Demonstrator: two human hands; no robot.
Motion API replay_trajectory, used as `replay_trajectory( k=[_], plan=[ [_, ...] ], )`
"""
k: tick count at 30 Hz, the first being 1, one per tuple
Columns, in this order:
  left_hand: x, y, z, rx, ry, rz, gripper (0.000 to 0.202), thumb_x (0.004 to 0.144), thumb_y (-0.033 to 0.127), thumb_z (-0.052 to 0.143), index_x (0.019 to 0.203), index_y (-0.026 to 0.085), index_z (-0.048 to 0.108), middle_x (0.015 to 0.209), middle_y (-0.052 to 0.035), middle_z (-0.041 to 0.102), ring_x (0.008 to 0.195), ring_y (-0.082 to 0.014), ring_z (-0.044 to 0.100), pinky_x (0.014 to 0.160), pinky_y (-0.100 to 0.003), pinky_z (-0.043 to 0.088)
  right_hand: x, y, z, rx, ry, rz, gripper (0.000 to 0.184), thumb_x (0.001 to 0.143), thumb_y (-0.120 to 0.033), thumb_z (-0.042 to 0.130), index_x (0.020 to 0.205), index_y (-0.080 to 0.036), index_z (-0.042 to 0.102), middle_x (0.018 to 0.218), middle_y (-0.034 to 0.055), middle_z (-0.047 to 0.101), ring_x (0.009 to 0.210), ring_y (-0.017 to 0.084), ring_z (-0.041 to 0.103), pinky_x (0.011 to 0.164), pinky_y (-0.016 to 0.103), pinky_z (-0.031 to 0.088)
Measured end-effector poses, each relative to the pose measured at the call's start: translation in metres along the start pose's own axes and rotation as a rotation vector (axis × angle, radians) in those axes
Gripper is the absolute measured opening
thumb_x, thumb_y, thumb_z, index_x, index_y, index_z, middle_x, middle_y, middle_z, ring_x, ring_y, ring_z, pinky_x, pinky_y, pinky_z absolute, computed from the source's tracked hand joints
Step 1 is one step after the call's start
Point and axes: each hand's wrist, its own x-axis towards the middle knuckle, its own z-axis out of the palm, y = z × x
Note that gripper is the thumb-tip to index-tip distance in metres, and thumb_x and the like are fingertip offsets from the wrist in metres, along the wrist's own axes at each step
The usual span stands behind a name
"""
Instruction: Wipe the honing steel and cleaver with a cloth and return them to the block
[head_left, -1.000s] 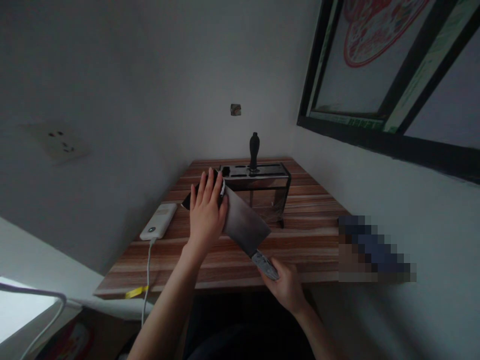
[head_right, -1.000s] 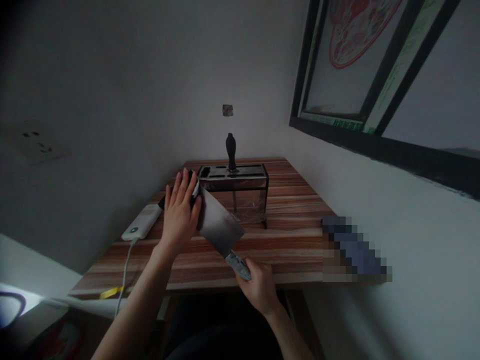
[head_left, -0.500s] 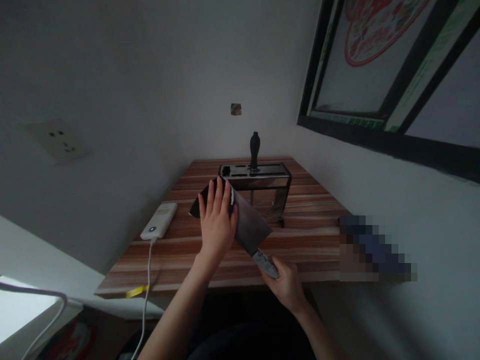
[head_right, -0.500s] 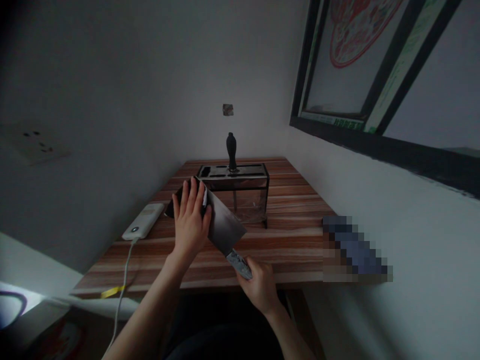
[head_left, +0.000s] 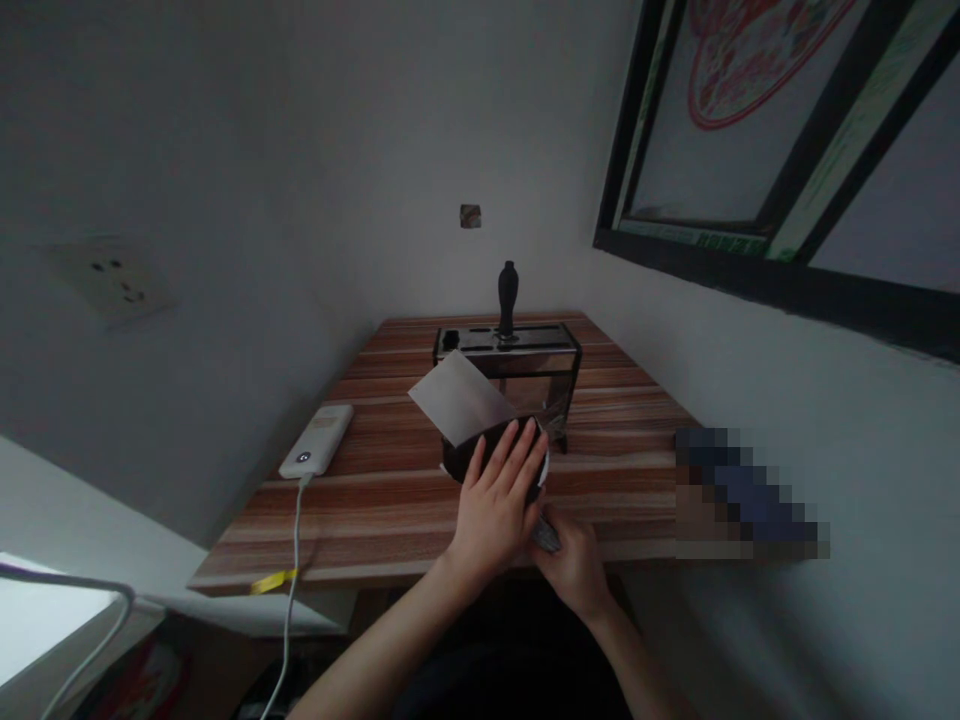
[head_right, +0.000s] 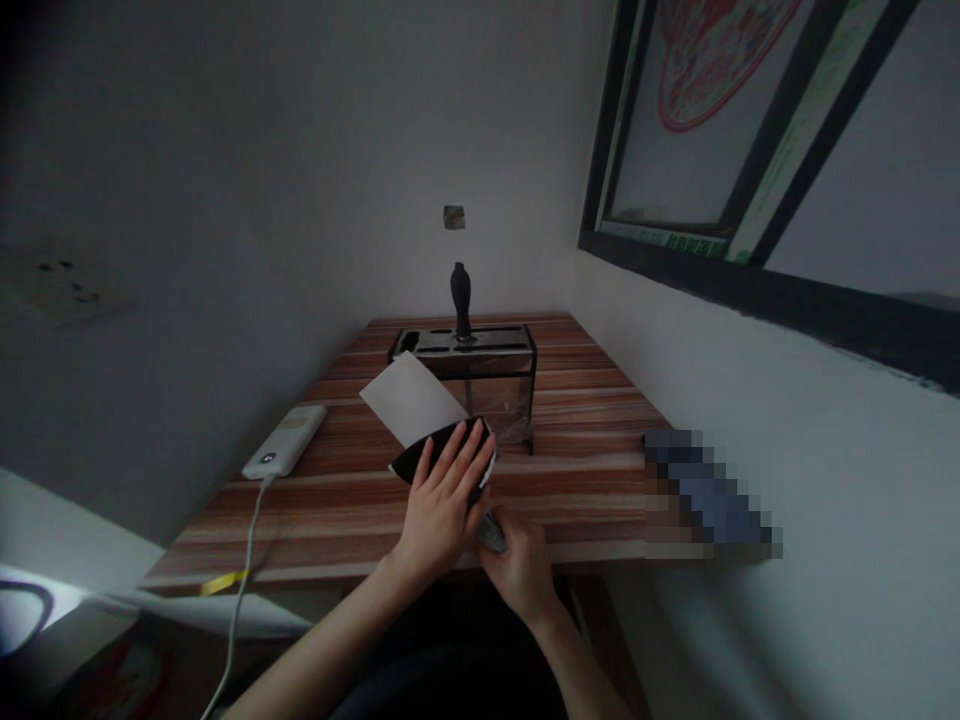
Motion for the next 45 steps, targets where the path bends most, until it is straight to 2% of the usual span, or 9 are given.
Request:
replay_trajectory(
  k=[4,11,19,25,30,36,45],
  plan=[
    [-0.005,0.000,-0.001,-0.028,-0.010,0.033,0.053,0.092,0.032,0.042,0.143,0.022,0.031,0.146,-0.0030,0.037,0.137,-0.0196,0.028,0.115,-0.041,0.011,0.000,0.000,0.000,0.019,-0.023,0.008,0.005,0.075,-0.019,0.053,0.073,-0.019,0.057,0.064,0.0036,0.066,0.057,0.017,0.062,0.053,0.022,0.042],
    [-0.011,-0.001,-0.002,-0.112,-0.086,0.242,0.049,0.093,0.035,0.039,0.140,0.022,0.035,0.147,0.0011,0.034,0.138,-0.0145,0.024,0.115,-0.036,0.012,-0.001,0.006,0.001,0.060,0.015,-0.009,0.014,0.078,-0.026,0.052,0.071,-0.017,0.060,0.065,0.0086,0.070,0.058,0.021,0.066,0.051,0.025,0.044],
    [-0.006,0.000,-0.007,-0.067,-0.130,0.208,0.050,0.094,0.037,0.038,0.142,0.024,0.030,0.150,0.0019,0.028,0.139,-0.0157,0.022,0.114,-0.037,0.015,-0.001,0.005,0.002,-0.002,0.040,-0.021,0.015,0.080,-0.027,0.051,0.074,-0.017,0.060,0.065,0.0082,0.069,0.059,0.021,0.066,0.051,0.025,0.043],
    [0.002,-0.005,-0.012,-0.006,-0.090,0.116,0.053,0.094,0.036,0.038,0.144,0.024,0.025,0.151,0.0017,0.025,0.139,-0.0171,0.020,0.115,-0.038,0.010,0.000,0.001,0.000,-0.019,0.023,-0.017,0.011,0.080,-0.025,0.053,0.072,-0.018,0.057,0.062,0.0043,0.066,0.055,0.016,0.062,0.052,0.023,0.041],
    [0.014,-0.022,-0.019,0.038,-0.047,0.026,0.052,0.094,0.031,0.037,0.144,0.023,0.026,0.151,0.0000,0.025,0.140,-0.0183,0.018,0.115,-0.040,0.009,0.000,0.002,0.002,-0.038,0.017,-0.016,0.015,0.081,-0.026,0.055,0.067,-0.020,0.052,0.057,0.0001,0.059,0.050,0.012,0.055,0.051,0.020,0.038],
    [0.029,-0.052,-0.029,0.049,0.042,-0.090,0.053,0.093,0.024,0.038,0.144,0.020,0.026,0.152,-0.0048,0.023,0.141,-0.0213,0.015,0.114,-0.044,0.010,-0.001,0.001,0.001,-0.057,0.010,-0.031,0.019,0.081,-0.026,0.055,0.064,-0.020,0.049,0.054,-0.0015,0.054,0.048,0.010,0.050,0.049,0.019,0.036],
    [0.043,-0.095,-0.037,-0.032,0.150,-0.224,0.053,0.093,0.024,0.035,0.145,0.020,0.024,0.153,-0.0070,0.019,0.141,-0.0221,0.012,0.113,-0.048,0.009,-0.001,-0.002,0.000,-0.082,-0.003,-0.051,0.020,0.081,-0.026,0.054,0.063,-0.019,0.049,0.052,-0.0015,0.054,0.045,0.009,0.048,0.048,0.019,0.034]
  ],
)
